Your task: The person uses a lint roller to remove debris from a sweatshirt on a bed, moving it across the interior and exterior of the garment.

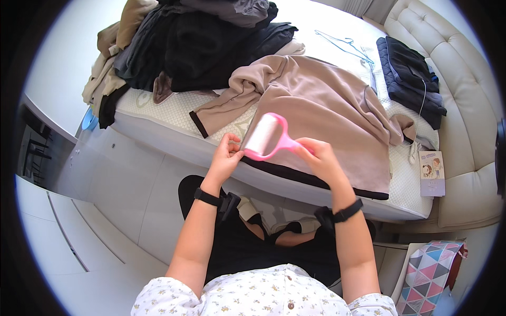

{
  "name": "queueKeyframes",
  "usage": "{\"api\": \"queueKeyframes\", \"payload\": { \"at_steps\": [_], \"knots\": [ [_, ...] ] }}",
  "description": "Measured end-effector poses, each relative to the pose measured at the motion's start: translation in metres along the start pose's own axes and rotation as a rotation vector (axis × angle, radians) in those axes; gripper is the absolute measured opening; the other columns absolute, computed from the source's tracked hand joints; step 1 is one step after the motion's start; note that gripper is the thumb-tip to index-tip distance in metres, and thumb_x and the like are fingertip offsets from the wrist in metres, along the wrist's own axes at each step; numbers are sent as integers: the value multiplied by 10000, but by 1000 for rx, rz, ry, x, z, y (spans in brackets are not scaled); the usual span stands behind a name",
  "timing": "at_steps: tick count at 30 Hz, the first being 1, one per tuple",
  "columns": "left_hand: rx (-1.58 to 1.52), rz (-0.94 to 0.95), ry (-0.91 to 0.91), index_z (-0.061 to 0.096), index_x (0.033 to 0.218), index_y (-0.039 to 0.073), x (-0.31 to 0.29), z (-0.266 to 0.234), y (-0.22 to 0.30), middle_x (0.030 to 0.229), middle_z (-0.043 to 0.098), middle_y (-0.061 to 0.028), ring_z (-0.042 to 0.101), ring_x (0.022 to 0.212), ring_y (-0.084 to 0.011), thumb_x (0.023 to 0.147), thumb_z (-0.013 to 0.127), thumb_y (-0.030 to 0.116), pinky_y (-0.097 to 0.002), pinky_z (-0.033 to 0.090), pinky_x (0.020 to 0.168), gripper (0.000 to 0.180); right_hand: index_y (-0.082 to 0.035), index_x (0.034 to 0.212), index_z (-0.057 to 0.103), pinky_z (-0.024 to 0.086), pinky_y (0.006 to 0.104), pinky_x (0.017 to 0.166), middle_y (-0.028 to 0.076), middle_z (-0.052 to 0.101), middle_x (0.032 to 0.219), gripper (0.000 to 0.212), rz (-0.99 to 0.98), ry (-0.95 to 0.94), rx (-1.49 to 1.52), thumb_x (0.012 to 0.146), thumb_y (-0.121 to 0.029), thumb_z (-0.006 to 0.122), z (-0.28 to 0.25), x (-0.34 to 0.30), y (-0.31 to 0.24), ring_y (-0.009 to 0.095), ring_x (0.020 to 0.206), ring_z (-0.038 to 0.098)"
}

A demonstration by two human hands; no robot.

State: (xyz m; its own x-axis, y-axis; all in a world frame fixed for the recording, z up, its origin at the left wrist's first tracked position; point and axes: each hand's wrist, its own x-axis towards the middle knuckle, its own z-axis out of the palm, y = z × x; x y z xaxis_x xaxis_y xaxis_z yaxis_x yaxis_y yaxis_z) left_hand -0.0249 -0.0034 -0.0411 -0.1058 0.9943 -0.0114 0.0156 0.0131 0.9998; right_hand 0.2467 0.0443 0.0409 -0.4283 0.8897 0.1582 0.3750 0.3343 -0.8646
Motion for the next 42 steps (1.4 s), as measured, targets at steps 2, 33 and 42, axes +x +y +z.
{"api": "queueKeyframes", "payload": {
  "at_steps": [2, 33, 42],
  "knots": [
    [-11, 24, 2, 454, 1093, 99, -1, -2, -2, 867, 571, -25, 519, 759, -68, 847, 593, -40, -201, 416, 674, 315, -58, 925, 705, 483, 325, 654, 131, 633, 704, 291, 72, -57, -15, 892, -338, 633, 26, 14, 2, 194, 658, 605],
    [71, -29, 55, 626, 866, 63, -5, -2, 4, 707, 530, 76, 344, 504, 4, 867, 519, -2, -185, 243, 437, 125, 10, 608, 617, 359, 339, 494, 62, 469, 493, 506, 706, 441, -590, 768, -459, 720, -283, -243, 114, 140, 489, 437],
    [125, -1, 51, 630, 902, 50, -6, 0, 9, 739, 556, 58, 378, 520, -3, 870, 538, 17, -184, 283, 444, 103, -35, 658, 653, 424, 415, 557, 128, 582, 597, 592, 887, 704, -1090, 747, -620, 660, -281, -270, 55, 316, 578, 546]
  ]
}}
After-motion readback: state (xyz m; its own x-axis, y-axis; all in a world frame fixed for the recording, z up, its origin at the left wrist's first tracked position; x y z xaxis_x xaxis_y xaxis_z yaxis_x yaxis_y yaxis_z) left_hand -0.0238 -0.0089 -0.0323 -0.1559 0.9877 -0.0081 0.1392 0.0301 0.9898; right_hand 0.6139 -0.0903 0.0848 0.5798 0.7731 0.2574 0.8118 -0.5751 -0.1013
